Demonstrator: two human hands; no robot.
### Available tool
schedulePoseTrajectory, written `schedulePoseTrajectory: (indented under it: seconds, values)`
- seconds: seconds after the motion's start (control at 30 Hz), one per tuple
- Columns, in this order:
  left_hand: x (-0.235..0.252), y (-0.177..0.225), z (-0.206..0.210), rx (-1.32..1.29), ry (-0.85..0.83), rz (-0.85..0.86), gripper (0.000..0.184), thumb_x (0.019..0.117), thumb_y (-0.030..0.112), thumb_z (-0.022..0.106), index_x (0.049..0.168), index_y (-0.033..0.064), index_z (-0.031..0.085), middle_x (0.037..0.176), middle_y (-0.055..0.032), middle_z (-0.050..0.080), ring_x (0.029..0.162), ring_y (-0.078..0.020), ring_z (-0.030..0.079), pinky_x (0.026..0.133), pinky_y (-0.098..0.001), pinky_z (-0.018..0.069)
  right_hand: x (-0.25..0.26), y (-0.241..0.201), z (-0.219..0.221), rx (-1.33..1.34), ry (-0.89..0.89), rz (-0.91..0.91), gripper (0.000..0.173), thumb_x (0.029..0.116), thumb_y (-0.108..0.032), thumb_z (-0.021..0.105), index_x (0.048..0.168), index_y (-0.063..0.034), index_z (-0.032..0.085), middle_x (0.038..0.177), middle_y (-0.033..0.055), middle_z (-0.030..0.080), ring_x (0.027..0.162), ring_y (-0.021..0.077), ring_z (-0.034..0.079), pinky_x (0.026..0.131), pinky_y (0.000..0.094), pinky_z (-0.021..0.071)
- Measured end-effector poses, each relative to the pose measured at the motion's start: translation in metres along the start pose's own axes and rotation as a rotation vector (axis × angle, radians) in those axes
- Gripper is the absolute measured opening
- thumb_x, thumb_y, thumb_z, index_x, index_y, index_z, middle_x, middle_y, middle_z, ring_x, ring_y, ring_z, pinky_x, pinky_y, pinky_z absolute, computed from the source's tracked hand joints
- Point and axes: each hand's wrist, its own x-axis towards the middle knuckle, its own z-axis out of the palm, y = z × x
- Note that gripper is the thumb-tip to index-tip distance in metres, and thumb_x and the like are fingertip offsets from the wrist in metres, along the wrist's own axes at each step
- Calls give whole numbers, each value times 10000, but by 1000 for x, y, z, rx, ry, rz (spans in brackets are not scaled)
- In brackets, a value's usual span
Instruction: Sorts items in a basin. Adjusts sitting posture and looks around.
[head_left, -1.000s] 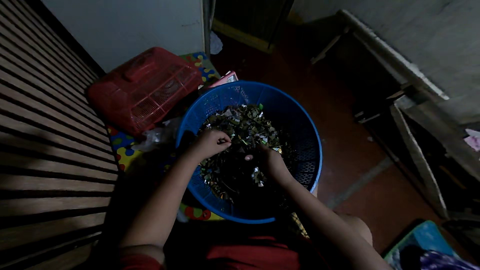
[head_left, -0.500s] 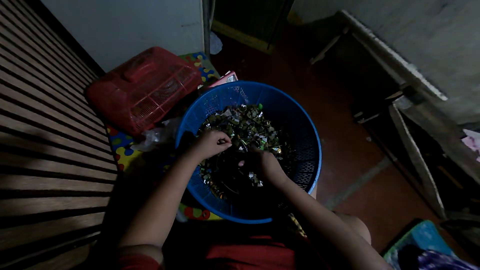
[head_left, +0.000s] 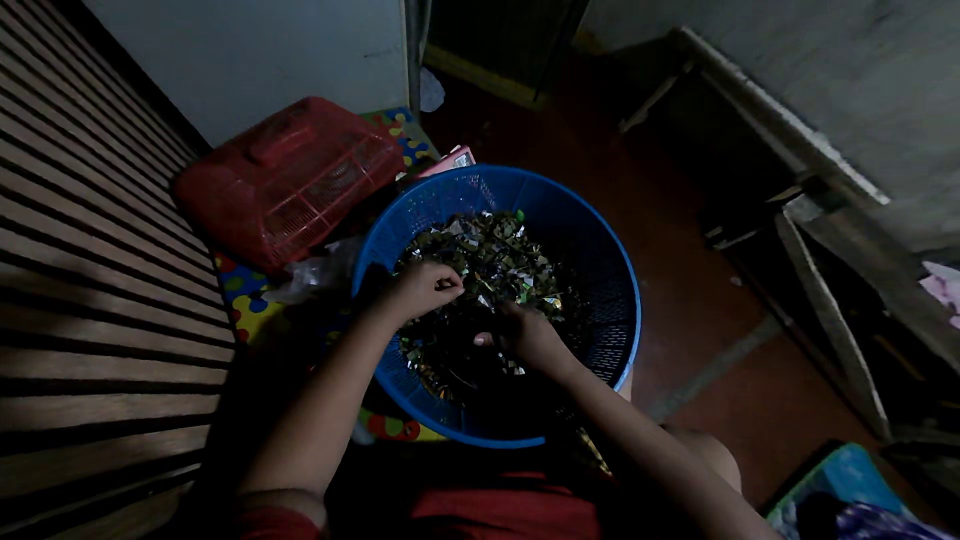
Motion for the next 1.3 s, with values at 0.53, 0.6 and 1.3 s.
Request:
schedulePoseTrajectory:
  seconds: [0.53, 0.6, 1.3]
  values:
    - [-2, 5, 0, -34, -127, -14, 156, 952, 114, 719, 1086, 37, 745, 1040, -111, 726, 951, -177, 709, 890, -385, 593, 15, -13, -4, 337, 296, -136, 381, 874, -240, 801, 1182, -52, 676, 1073, 129, 699, 1019, 260, 667, 918, 476, 545]
    - [-3, 16, 0, -52, -146, -45, 195, 942, 88, 710, 1120, 13, 736, 1096, -142, 719, 1017, -222, 697, 935, -431, 567, 21, -21, 0, 438, 341, -146, 285, 866, -128, 793, 1107, -31, 676, 1001, 103, 699, 912, 192, 679, 841, 406, 571]
    - [-3, 20, 7, -119, -32, -91, 124, 979, 146, 697, 1038, 45, 736, 928, -74, 718, 817, -126, 681, 803, -343, 582, -10, 18, -5, 200, 3, 13, 762, 841, -598, 756, 1332, -40, 587, 1173, 188, 656, 1120, 337, 619, 978, 544, 502]
